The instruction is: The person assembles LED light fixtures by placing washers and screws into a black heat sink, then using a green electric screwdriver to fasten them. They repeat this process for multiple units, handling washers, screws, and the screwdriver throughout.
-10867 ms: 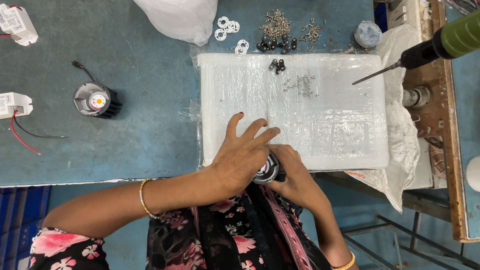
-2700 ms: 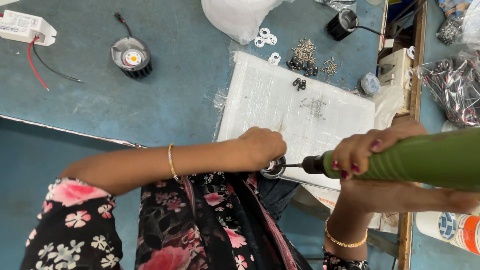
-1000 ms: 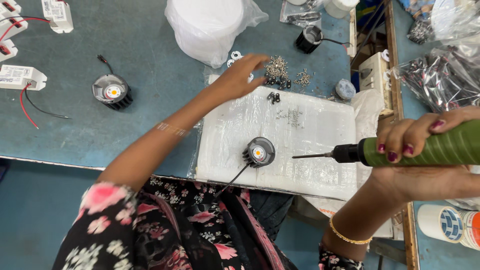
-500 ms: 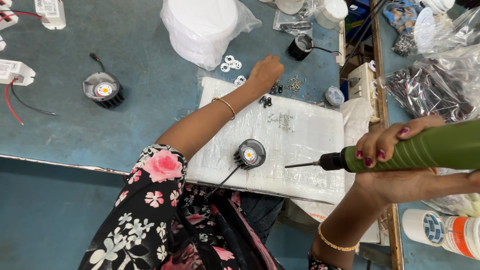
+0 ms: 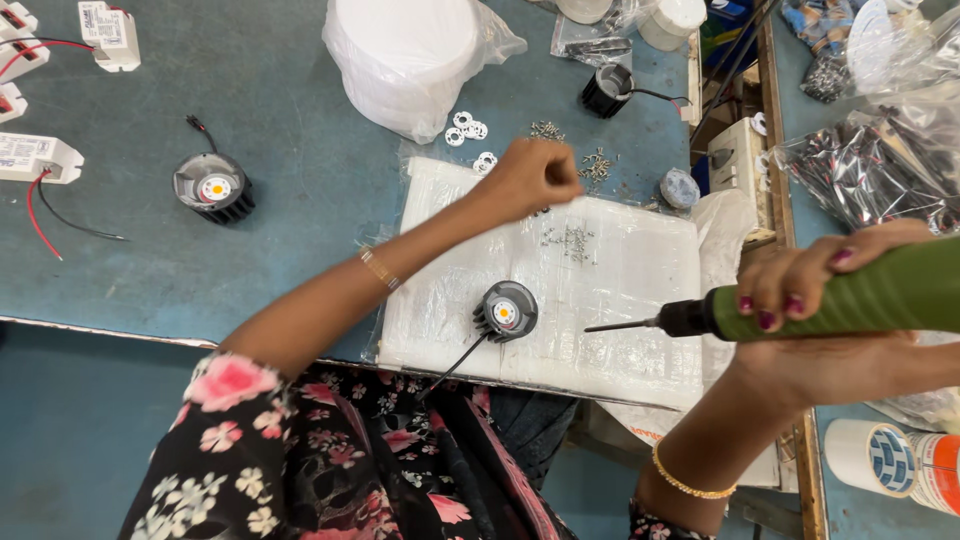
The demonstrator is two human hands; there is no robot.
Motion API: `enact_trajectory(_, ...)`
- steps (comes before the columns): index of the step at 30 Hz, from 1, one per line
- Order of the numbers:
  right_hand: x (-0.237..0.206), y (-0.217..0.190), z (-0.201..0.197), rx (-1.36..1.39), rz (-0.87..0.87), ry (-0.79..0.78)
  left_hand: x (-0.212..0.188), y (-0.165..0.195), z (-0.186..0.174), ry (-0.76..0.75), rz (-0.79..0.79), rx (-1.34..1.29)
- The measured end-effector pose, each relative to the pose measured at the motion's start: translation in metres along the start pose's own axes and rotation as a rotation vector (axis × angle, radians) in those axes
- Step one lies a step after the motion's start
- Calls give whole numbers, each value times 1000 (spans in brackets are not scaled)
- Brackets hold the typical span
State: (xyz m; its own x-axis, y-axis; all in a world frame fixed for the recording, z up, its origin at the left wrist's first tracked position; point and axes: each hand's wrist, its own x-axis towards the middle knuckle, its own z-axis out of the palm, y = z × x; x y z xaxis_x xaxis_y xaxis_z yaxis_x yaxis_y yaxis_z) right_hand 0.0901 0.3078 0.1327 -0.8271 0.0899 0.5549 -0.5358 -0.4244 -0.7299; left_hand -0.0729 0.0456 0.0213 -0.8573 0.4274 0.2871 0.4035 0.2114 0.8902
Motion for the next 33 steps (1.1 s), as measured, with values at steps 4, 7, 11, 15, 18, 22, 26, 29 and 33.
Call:
enact_trajectory(4, 15, -1, -17, 125, 25, -18, -60, 28, 1, -165, -180, -193)
enact_trajectory(7, 21, 4, -20, 195, 27, -28, -96, 39, 2, -197, -293, -267)
enact_trajectory(11, 39, 18, -15, 101, -18, -95, -120, 42, 4, -169, -199, -306)
enact_trajectory(15, 41, 26, -3, 90, -31, -115, -131, 40, 0, -163, -169, -352)
enact_trajectory(18, 39, 29, 4, 122, -27, -143, -136, 42, -2, -153, -125, -347)
enact_trajectory(22, 37, 34, 15, 62, -45, -146, -140, 47, -4, -141, -55, -296)
enact_trajectory(26, 34, 35, 26, 69, -11, -168, -141, 50, -3, -127, -36, -269)
enact_trajectory(29, 32, 33, 33, 65, -1, -175, -142, 51, -3, -128, -2, -274)
enact_trajectory(33, 30, 32, 38, 23, -13, -144, -143, 53, -2, -128, 14, -212)
